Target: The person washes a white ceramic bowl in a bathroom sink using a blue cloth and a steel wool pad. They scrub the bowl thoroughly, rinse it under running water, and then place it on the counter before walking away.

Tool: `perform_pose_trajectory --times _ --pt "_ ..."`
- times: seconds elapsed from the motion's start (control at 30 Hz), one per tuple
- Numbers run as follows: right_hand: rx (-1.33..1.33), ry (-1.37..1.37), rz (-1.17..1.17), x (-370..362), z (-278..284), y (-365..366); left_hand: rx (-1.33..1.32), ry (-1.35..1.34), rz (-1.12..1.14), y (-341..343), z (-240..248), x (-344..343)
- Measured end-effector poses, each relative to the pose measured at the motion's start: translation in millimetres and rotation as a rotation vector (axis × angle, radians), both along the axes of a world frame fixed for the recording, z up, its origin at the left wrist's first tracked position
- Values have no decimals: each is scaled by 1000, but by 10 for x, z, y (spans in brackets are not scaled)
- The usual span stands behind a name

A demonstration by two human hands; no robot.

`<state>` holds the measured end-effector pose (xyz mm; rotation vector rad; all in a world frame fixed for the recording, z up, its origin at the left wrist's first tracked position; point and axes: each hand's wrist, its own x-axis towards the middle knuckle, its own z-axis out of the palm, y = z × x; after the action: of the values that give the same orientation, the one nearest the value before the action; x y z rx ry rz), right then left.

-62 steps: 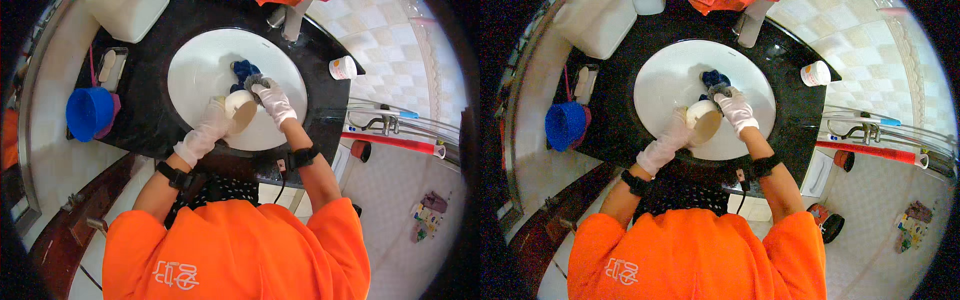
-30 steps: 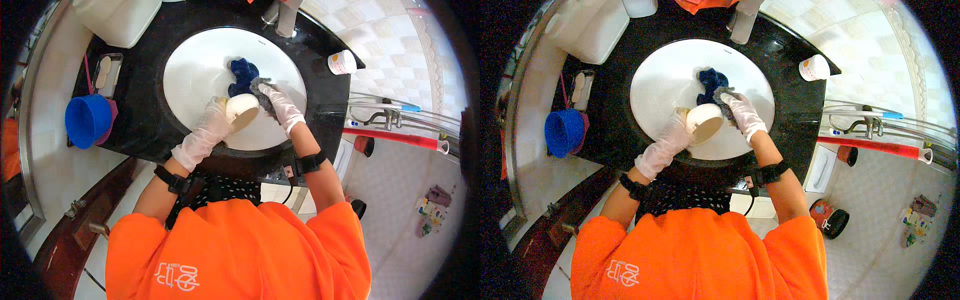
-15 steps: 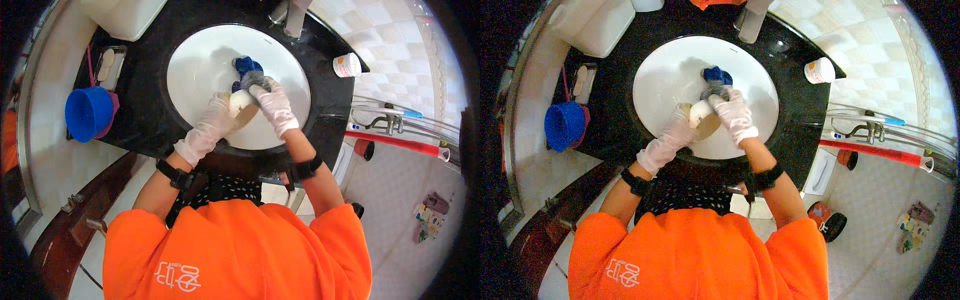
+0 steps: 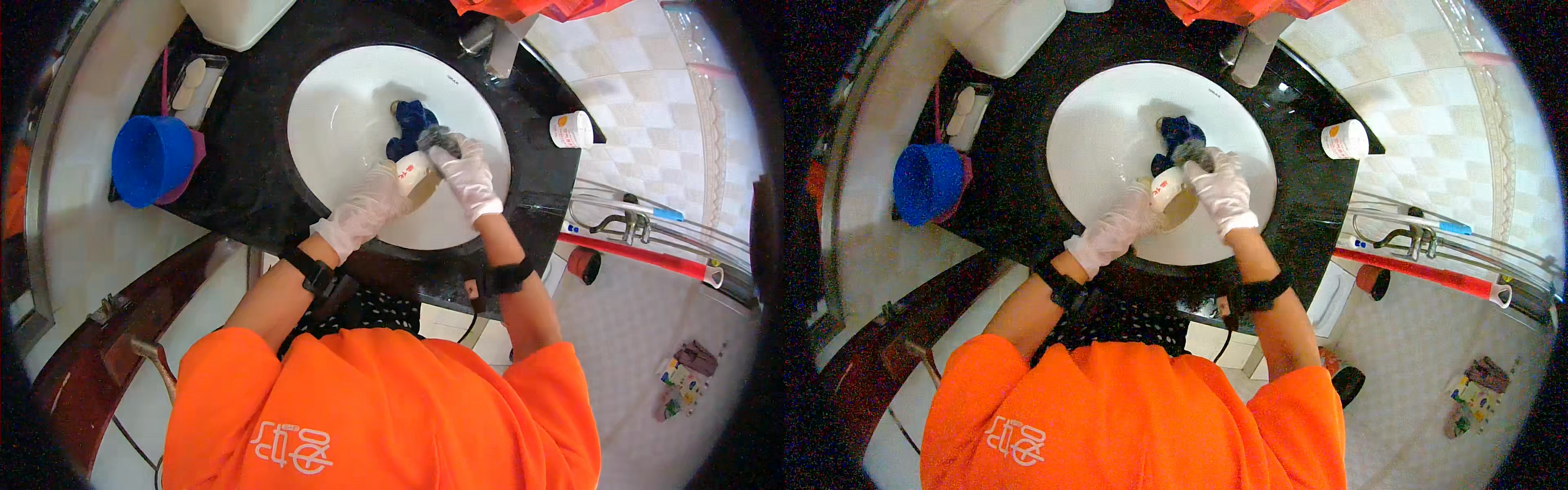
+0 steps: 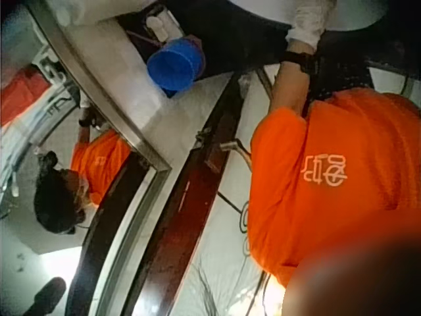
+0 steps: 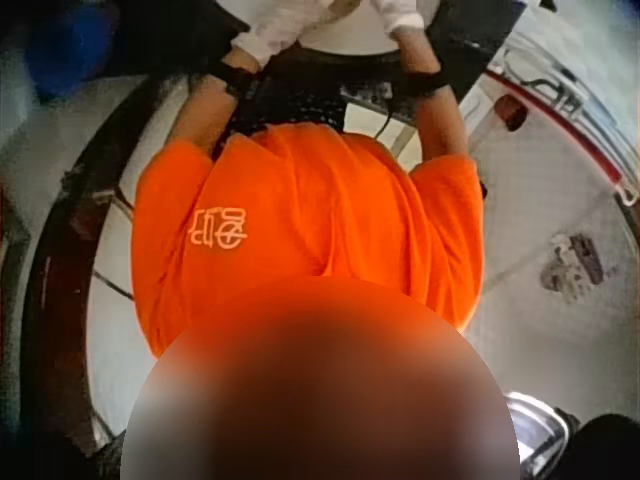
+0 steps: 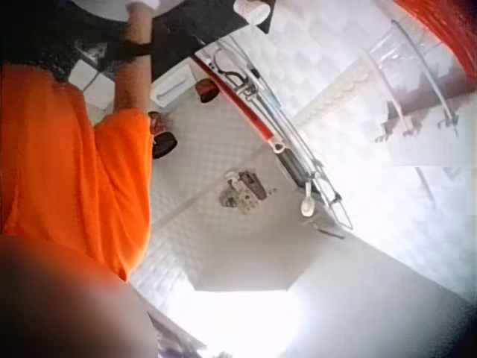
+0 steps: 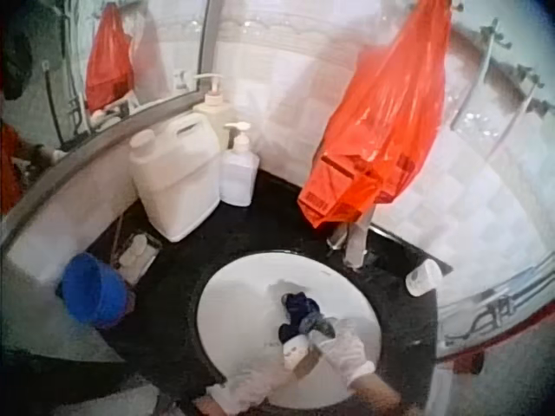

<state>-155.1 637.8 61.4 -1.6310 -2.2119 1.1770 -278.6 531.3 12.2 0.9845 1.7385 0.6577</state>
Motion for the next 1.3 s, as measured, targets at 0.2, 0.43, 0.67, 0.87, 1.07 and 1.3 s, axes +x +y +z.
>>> perform_pose_trajectory --times 0.2,0.43,0.67,0.87,1.07,1.3 --pt "178 -75 79 -243 161 -240 279 278 -77 -16 -196 15" --pt "252 -166 205 -221 222 -257 183 -70 123 -93 -199 43" --pt "247 -364 283 -307 292 -302 300 -284 216 88 -938 263" --pt "134 -209 104 -37 166 236 67 -19 41 -87 234 -17" --pt "279 -177 285 -267 252 -246 67 -43 102 -53 308 -24" --pt "170 -197 119 -318 248 -124 129 31 186 -130 376 -31"
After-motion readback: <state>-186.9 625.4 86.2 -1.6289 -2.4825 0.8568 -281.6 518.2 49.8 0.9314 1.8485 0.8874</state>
